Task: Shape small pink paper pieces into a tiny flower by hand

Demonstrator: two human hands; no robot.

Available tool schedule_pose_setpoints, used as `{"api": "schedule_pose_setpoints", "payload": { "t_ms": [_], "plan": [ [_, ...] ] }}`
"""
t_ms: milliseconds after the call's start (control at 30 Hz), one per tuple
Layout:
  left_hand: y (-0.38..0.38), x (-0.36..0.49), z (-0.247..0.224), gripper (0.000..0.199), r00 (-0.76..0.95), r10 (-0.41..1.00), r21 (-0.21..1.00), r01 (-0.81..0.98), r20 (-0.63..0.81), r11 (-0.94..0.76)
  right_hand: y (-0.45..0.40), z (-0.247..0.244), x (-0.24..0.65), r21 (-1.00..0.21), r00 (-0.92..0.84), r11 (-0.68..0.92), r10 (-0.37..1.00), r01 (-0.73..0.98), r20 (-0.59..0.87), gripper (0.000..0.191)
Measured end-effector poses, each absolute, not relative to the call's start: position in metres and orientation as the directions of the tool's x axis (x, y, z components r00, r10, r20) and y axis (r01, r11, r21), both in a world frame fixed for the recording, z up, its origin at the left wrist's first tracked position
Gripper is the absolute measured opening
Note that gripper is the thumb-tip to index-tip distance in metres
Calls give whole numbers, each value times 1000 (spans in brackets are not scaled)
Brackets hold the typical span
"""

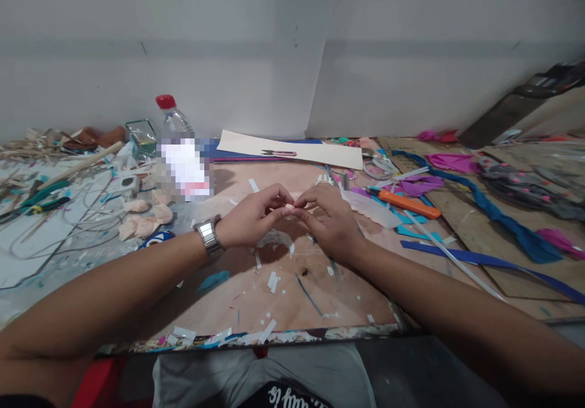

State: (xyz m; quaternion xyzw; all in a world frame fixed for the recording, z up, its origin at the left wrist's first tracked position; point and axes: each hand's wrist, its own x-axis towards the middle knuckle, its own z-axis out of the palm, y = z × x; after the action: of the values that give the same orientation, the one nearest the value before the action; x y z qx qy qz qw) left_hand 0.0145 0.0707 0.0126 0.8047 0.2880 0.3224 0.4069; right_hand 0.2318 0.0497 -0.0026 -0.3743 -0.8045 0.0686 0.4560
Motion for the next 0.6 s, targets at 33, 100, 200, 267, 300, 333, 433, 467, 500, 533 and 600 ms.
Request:
{"api": "schedule_pose_setpoints", "payload": {
  "t_ms": [33,100,200,267,300,333,433,467,500,533,600],
  "plan": [
    [71,15,14,16,621,722,820,215,305,-531,50,-3,232,-446,-311,714,662,540,682,15],
    [70,15,16,16,614,720,796,236,322,-557,50,-3,232,-435,-323,721,654,539,684,14],
    [71,14,18,17,619,730,820,234,288,-522,50,-5,232,-441,-321,713,664,545,675,16],
    [72,14,17,19,622,738,841,228,262,-491,50,-5,233,-453,-317,703,676,548,666,17],
    [73,13,16,20,620,743,851,224,251,-475,50,-4,233,-457,-314,700,679,549,663,17],
    [73,13,16,20,615,750,861,220,242,-458,49,-4,233,-459,-312,698,681,550,662,18],
    [74,14,14,21,585,779,892,198,225,-407,48,-1,232,-464,-308,691,688,554,657,20],
    [75,14,14,21,575,788,900,191,222,-393,48,-1,232,-465,-308,691,689,553,656,20],
    [75,14,14,21,566,795,905,185,219,-382,48,0,232,-465,-309,692,688,552,657,21],
    [76,14,14,21,561,799,910,183,215,-373,48,0,232,-465,-308,693,686,551,659,21],
    [77,14,15,22,549,810,916,185,204,-357,48,0,232,-460,-305,698,680,549,667,20]
  ]
}}
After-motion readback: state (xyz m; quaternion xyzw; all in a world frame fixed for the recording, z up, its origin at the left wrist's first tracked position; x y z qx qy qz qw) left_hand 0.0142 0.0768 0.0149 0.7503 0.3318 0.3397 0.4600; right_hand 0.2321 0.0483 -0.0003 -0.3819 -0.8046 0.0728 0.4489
